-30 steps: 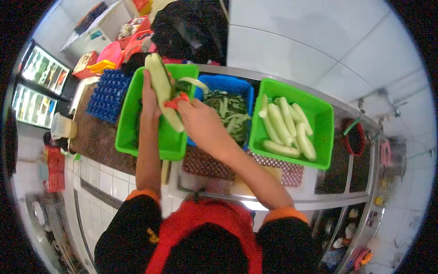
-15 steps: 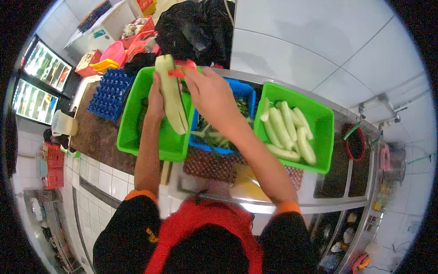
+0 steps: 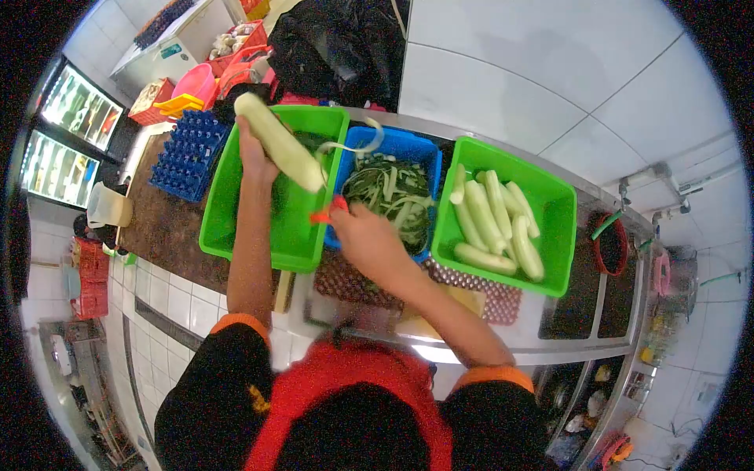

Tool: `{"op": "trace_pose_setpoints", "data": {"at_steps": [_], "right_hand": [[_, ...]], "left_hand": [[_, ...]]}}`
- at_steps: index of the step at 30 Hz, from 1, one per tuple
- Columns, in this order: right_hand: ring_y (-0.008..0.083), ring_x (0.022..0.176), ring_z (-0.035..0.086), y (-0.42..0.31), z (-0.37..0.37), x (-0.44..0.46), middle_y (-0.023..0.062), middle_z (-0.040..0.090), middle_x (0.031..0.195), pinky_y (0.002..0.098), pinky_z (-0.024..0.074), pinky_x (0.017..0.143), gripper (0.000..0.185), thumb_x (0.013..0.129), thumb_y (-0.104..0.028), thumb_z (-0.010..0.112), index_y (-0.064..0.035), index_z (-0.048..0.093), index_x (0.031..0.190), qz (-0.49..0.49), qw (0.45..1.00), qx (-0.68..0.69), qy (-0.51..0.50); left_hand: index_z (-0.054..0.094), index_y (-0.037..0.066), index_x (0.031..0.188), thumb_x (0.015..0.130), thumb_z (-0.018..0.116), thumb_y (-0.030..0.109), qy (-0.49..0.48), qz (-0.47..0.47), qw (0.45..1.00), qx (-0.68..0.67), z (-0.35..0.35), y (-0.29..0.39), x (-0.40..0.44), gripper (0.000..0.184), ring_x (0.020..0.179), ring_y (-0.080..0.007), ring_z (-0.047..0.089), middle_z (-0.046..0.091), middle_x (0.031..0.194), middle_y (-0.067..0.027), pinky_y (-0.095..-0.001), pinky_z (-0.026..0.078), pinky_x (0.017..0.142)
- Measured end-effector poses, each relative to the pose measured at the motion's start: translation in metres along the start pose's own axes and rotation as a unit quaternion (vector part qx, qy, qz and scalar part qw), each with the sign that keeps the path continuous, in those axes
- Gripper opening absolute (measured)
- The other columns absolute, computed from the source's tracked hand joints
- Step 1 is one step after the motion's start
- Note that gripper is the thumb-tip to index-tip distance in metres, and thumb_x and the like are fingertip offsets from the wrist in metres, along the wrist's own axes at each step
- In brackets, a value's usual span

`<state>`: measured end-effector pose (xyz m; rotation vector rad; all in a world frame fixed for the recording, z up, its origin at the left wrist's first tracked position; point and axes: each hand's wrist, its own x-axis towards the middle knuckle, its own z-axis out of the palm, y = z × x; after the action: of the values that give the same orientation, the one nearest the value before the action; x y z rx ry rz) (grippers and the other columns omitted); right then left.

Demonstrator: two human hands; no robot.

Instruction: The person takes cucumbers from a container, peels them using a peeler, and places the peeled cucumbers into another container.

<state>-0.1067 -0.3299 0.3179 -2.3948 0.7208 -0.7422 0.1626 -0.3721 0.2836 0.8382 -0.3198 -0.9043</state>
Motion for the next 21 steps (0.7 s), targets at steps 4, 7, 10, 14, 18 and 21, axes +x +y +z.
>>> {"op": "trace_pose_setpoints", "data": {"at_steps": [4,7,10,14,18,21], "right_hand": [[0.0372,0.065,0.057,0.018,-0.017,-0.016,0.0199,0.056,0.073,0.0456,0.045,0.058,0.016,0.087,-0.011,0.058,-0.0031,0.062,0.1,0.016,0.999,0.006,-0.051],[0.0364,0.064,0.055,0.012,-0.039,0.004,0.0197,0.054,0.071,0.0433,0.0425,0.057,0.019,0.086,-0.009,0.059,-0.0025,0.063,0.103,0.021,0.999,0.036,0.001],[0.0343,0.065,0.054,0.014,-0.048,0.033,0.0182,0.053,0.069,0.041,0.042,0.059,0.017,0.087,-0.009,0.059,-0.002,0.063,0.102,-0.015,0.999,0.033,0.038],[0.0388,0.068,0.056,0.01,-0.054,0.073,0.0205,0.056,0.073,0.0471,0.0444,0.06,0.014,0.087,-0.012,0.057,-0.0037,0.062,0.097,-0.037,0.995,0.016,0.088],[0.0363,0.066,0.056,0.007,-0.057,0.106,0.0187,0.056,0.07,0.0446,0.0442,0.06,0.015,0.088,-0.012,0.057,-0.0025,0.063,0.097,-0.085,0.982,0.002,0.167],[0.0362,0.067,0.057,0.003,-0.059,0.113,0.0187,0.057,0.07,0.0444,0.045,0.061,0.014,0.088,-0.012,0.056,-0.0019,0.061,0.095,-0.066,0.986,0.005,0.155]], "left_hand": [[0.053,0.008,0.109,0.092,0.025,0.066,0.009,-0.06,0.993,-0.097,0.0,0.012,0.005,0.067,0.074,-0.0303,0.061,0.061,0.091,-0.0125,-0.0478,0.053,0.07],[0.052,0.006,0.108,0.087,0.034,0.07,-0.007,-0.111,0.992,-0.065,-0.001,0.008,-0.001,0.07,0.069,-0.0282,0.06,0.059,0.092,-0.0125,-0.0455,0.054,0.068],[0.053,0.001,0.107,0.089,0.038,0.067,-0.045,-0.107,0.992,0.052,0.02,-0.001,-0.023,0.071,0.07,-0.0236,0.061,0.06,0.088,-0.0129,-0.0379,0.055,0.067],[0.056,0.003,0.109,0.094,0.034,0.06,-0.144,-0.142,0.973,0.109,0.04,-0.005,-0.045,0.063,0.072,-0.0181,0.062,0.064,0.087,-0.0097,-0.0307,0.053,0.067],[0.055,0.004,0.114,0.095,0.03,0.059,-0.193,-0.151,0.96,0.138,0.044,-0.007,-0.055,0.063,0.078,-0.0167,0.061,0.063,0.088,-0.0077,-0.0286,0.05,0.07],[0.055,0.004,0.114,0.095,0.031,0.058,-0.162,-0.127,0.964,0.169,0.049,-0.002,-0.059,0.062,0.077,-0.0161,0.061,0.063,0.089,-0.0075,-0.0279,0.051,0.069]]}}
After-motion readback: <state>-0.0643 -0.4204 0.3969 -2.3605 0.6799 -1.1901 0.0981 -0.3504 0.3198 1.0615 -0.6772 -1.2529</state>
